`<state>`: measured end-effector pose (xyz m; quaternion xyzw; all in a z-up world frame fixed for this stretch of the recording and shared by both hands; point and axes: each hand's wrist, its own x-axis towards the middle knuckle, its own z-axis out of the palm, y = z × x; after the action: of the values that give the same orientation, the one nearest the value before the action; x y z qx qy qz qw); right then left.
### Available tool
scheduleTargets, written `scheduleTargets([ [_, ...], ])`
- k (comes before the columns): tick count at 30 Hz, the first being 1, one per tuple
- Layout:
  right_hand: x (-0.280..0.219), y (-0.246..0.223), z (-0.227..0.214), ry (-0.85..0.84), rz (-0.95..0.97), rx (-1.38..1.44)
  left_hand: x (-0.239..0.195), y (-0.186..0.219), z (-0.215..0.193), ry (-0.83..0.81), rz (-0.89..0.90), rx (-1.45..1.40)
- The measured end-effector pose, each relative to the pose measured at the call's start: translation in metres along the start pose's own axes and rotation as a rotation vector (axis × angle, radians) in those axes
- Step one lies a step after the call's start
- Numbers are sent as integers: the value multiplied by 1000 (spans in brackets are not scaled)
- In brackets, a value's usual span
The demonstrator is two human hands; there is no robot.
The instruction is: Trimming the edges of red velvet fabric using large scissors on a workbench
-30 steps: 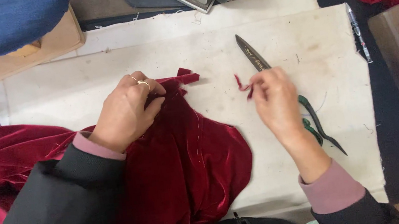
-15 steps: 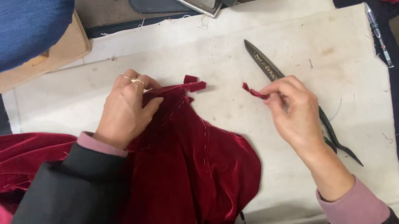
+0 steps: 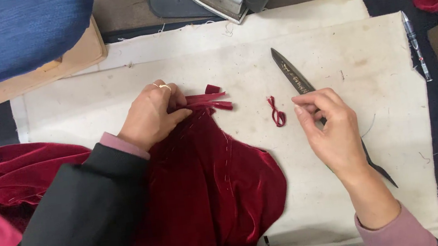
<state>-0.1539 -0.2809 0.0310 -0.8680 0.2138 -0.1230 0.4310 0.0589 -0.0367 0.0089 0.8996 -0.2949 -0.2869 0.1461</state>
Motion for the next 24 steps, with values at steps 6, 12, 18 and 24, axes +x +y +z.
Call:
scheduleTargets([
  [6, -4, -5, -9, -4, 58, 16, 3, -6, 8, 22, 38, -8],
  [12, -10, 4, -8, -14, 59, 4, 4, -7, 12, 37, 51, -14],
  [18, -11, -1, -4, -31, 21, 20, 5, -14, 14, 42, 41, -21],
  [24, -24, -47, 40, -201, -271, 19, 1, -9, 12, 54, 48, -4],
])
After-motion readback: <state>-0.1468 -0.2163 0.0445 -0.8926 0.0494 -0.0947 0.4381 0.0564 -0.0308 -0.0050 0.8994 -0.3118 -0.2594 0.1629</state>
